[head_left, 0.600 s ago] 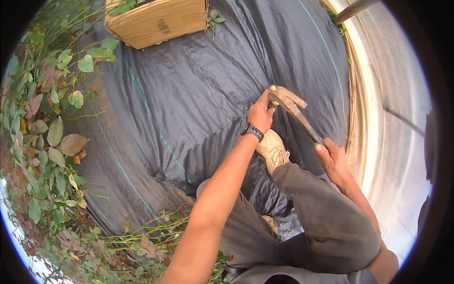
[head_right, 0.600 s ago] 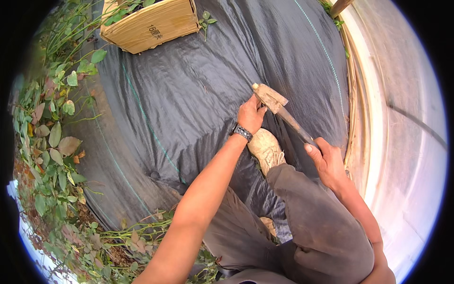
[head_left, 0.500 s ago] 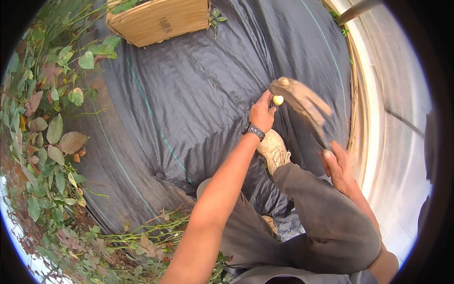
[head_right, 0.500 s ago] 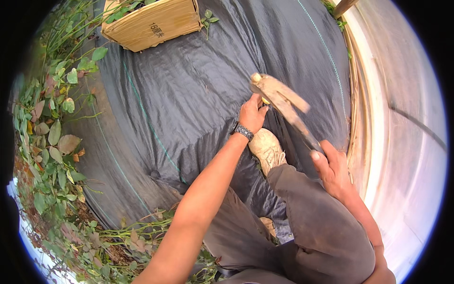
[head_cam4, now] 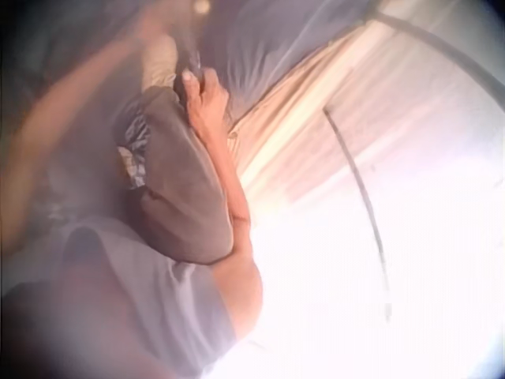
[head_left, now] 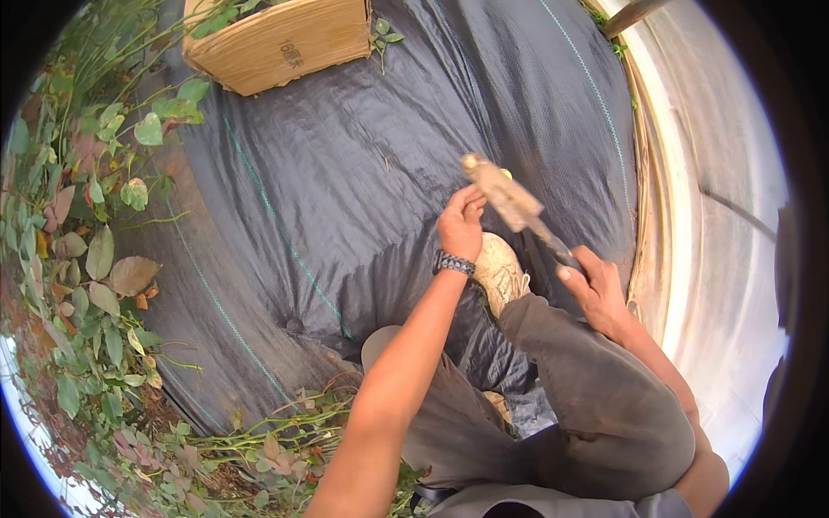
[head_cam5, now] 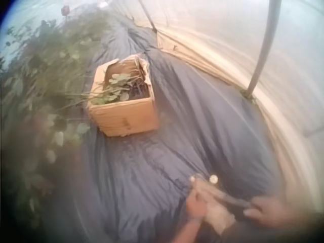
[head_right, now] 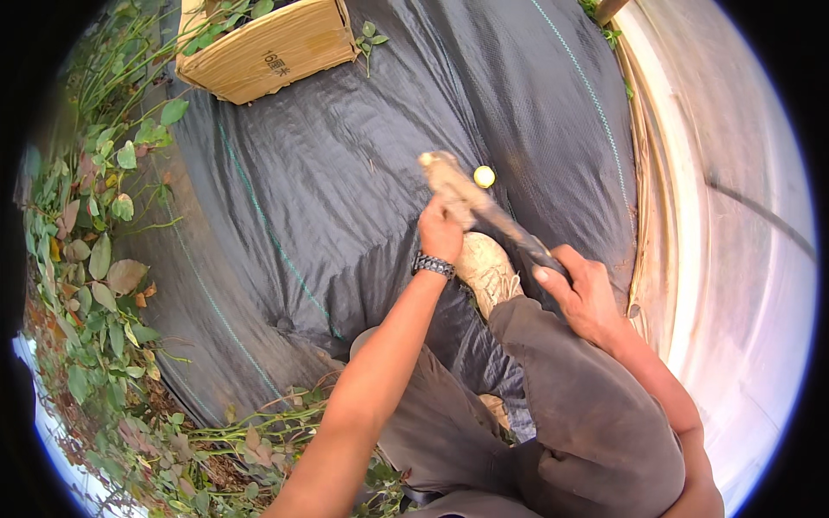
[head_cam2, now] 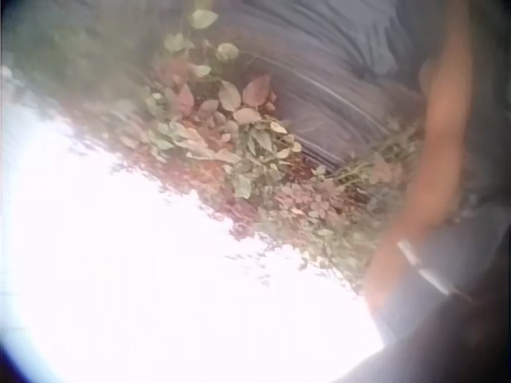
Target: The person secures a black tarp over plants in a greenhouse by hammering nails into the ground. They use a hammer and a screwdriver to drive nails from a cardboard box, occasionally adjusting the tarp and moving plants aside to reach the edges.
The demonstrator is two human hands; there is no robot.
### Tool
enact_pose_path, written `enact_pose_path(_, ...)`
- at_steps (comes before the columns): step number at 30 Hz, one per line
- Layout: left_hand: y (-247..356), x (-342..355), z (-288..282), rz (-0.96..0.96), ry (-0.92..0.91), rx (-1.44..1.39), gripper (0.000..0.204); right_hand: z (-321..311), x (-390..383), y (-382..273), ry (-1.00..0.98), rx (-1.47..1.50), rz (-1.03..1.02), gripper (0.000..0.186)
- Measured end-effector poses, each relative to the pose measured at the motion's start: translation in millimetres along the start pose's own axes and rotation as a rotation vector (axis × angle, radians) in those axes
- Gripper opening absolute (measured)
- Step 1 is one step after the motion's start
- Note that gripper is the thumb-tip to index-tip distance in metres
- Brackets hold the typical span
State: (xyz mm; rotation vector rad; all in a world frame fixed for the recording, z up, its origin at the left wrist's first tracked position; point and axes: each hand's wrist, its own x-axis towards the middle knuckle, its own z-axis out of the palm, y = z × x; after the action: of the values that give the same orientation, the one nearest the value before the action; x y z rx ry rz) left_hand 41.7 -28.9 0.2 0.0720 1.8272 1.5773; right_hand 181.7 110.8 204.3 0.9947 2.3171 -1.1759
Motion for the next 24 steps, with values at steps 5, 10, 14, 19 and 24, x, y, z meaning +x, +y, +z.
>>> enact_pose_path(5,-24,8,-33,-0.196,0.268,-0.568,0.022,52,50,-27,-0.115,0.057,-0.135,0.036)
enact_pose_path(10,9,-2,-61,-0.292,0.42,-0.778,0.022,113,86,-22,0.012,-0.049,-0.309,0.033)
enact_pose_path(14,10,-17,-74,-0.215,0.722,-0.378,0.046,113,99,-45,-0.003,-0.172,-0.492,0.03)
enact_pose_path(19,36,-58,-41,0.248,0.373,0.084,0.029,68,131,-53,0.516,-0.02,-0.681,0.028)
enact_pose_path(24,25,-41,28,0.393,-0.104,0.585,0.061,88,185,-13,0.201,0.465,-0.287,0.02)
